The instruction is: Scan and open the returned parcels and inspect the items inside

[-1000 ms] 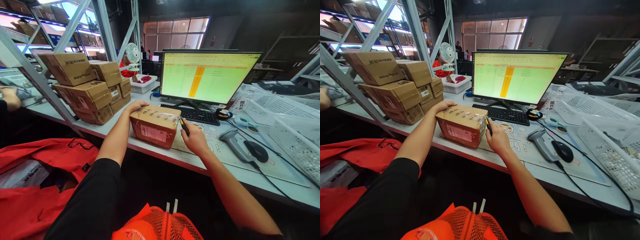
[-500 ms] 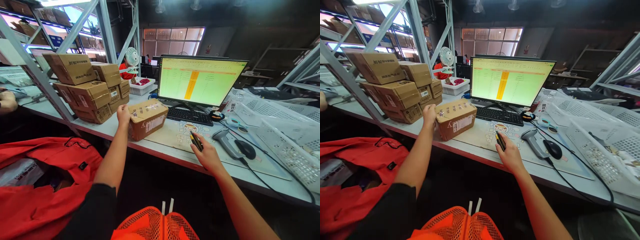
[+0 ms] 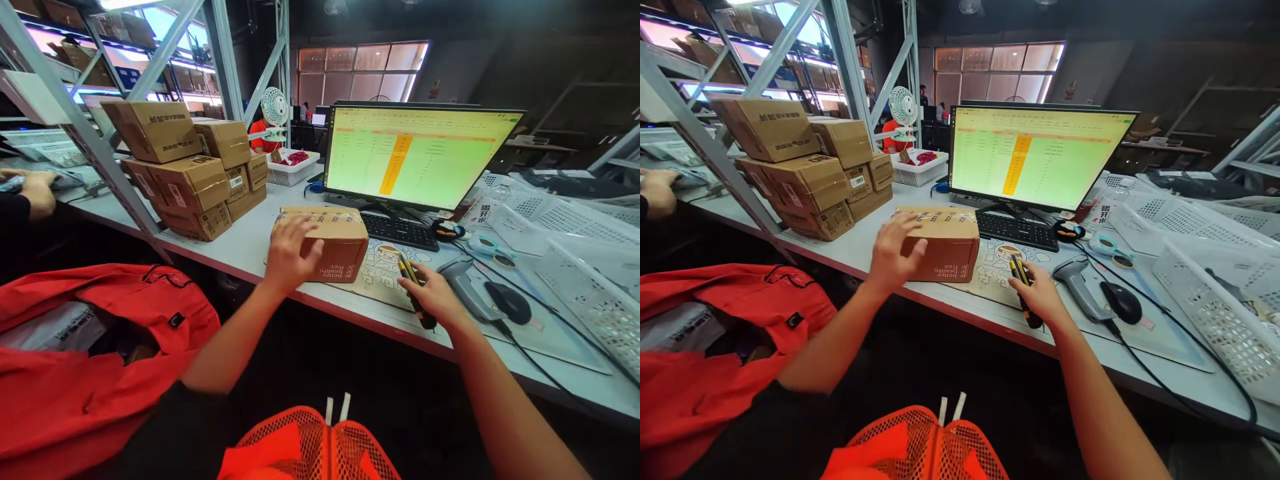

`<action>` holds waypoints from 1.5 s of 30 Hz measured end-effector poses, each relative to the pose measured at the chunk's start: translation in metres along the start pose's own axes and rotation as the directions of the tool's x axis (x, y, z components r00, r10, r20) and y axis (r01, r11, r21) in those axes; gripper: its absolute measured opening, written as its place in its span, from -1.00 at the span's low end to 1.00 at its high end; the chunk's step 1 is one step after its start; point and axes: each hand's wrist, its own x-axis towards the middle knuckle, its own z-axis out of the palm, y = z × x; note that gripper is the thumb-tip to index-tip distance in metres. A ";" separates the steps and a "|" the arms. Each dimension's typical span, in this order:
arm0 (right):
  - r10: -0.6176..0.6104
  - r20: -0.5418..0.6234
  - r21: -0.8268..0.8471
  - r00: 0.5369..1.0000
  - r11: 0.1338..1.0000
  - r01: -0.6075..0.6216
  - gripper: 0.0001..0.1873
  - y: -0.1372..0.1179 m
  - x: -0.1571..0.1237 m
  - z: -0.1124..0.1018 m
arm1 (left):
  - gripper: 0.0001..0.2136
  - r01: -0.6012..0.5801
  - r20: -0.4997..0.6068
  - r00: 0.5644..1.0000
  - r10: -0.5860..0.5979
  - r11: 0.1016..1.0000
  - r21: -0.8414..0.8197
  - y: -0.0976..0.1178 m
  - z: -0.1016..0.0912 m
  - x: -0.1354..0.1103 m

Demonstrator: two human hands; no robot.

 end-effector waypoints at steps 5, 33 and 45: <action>-0.061 0.077 -0.069 0.995 0.995 0.066 -0.32 -0.038 0.054 -0.003 | -0.45 0.068 0.149 0.983 -0.111 0.961 0.267 -0.003 0.029 0.006; -0.619 0.058 -0.612 0.783 0.598 0.518 -0.59 -0.153 0.101 0.000 | -0.61 0.034 0.011 0.999 -0.036 0.988 0.152 -0.050 0.064 -0.010; -0.572 0.508 -0.633 0.644 0.259 0.729 -0.72 -0.292 0.094 0.102 | -0.60 -0.023 -0.006 1.000 0.025 0.975 0.222 -0.053 0.065 -0.010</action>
